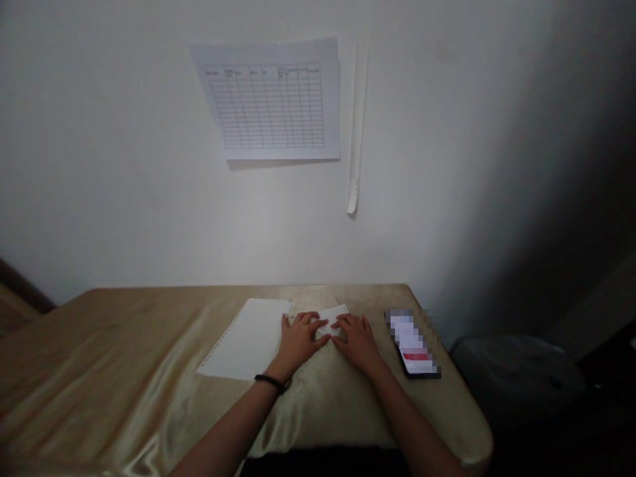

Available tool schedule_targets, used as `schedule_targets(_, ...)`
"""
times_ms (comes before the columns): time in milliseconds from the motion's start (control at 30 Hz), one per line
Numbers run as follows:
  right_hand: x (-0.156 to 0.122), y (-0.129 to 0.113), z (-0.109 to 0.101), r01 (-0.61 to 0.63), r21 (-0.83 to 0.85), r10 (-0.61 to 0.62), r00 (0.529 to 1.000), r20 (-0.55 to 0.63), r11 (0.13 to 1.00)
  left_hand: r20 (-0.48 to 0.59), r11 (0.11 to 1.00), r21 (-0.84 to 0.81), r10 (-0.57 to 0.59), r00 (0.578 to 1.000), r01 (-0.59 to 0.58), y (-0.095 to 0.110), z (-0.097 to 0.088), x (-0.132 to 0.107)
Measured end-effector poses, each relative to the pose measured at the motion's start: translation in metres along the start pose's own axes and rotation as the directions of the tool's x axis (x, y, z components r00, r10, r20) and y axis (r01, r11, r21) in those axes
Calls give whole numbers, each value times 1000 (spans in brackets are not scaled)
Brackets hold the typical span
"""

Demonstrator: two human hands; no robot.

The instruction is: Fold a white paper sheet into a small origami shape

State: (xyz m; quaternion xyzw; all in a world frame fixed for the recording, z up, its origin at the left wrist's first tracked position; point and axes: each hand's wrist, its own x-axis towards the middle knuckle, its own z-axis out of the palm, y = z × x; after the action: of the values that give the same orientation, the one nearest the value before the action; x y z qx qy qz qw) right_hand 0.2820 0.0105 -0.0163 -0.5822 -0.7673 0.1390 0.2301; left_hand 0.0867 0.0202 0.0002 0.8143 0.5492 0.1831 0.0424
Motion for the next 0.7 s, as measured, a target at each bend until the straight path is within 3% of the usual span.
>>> schedule_targets(333,-1,-3,-4,14,-24,-13,1000,27,1000,61,989,-31,-143,988,145,0,-1,4)
schedule_targets(700,-1,-4,-6,5,-14,-4,1000,25,1000,94,985,-40,-162,982,166,-5,-3,7)
